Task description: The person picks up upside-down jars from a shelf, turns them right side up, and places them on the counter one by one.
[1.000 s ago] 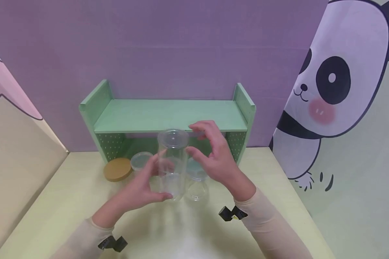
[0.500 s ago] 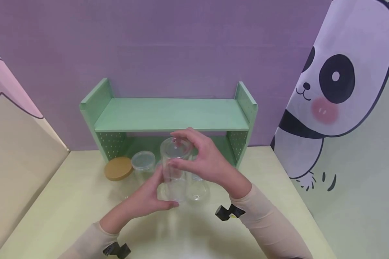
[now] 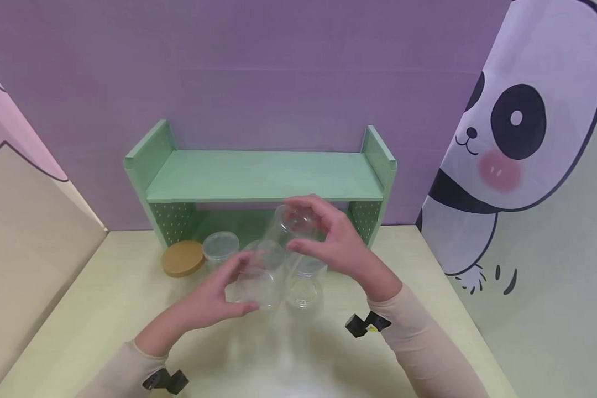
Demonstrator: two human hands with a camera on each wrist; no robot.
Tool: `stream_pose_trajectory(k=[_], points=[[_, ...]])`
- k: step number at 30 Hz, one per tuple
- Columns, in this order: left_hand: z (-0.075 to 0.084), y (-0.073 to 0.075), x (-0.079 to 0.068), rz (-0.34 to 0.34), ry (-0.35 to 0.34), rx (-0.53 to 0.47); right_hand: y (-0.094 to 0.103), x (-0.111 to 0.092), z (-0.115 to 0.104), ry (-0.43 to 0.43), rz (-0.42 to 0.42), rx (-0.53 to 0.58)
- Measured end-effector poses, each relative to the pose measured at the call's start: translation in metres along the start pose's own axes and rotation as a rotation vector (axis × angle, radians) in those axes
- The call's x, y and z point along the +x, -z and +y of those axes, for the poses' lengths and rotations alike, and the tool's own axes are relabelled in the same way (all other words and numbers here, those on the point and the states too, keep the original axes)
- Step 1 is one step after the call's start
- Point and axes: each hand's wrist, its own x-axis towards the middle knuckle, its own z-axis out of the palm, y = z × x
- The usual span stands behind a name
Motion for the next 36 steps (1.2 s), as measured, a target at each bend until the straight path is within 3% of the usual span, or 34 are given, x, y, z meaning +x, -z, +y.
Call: stream_pose_trajectory(k=[7, 15, 21, 27, 31, 36], points=[[0.006, 0.027, -0.005, 0.054, -0.008, 0.066, 0.023, -0.02, 0.015, -0.077, -0.025, -0.016], [0.013, 0.051, -0.004, 0.135, -0.102, 0.054, 0.029, -0.037, 0.027, -0.05, -0.071, -0.023], [0.018, 0.055, -0.003, 0.189, -0.138, -0.059, 0.026, -0.043, 0.029, -0.084, -0.093, -0.05], [0.024, 0.055, 0.006, 0.331, -0.224, -0.299, 0.008, -0.048, 0.03, -0.216, -0.186, -0.047], [0.033, 0.055, 0.014, 0.372, -0.24, -0.337, -0.011, -0.052, 0.033, -0.266, -0.221, -0.041], [0.047, 0.054, 0.021, 0.366, -0.218, -0.365, -0.031, -0.056, 0.037, -0.276, -0.248, 0.028]])
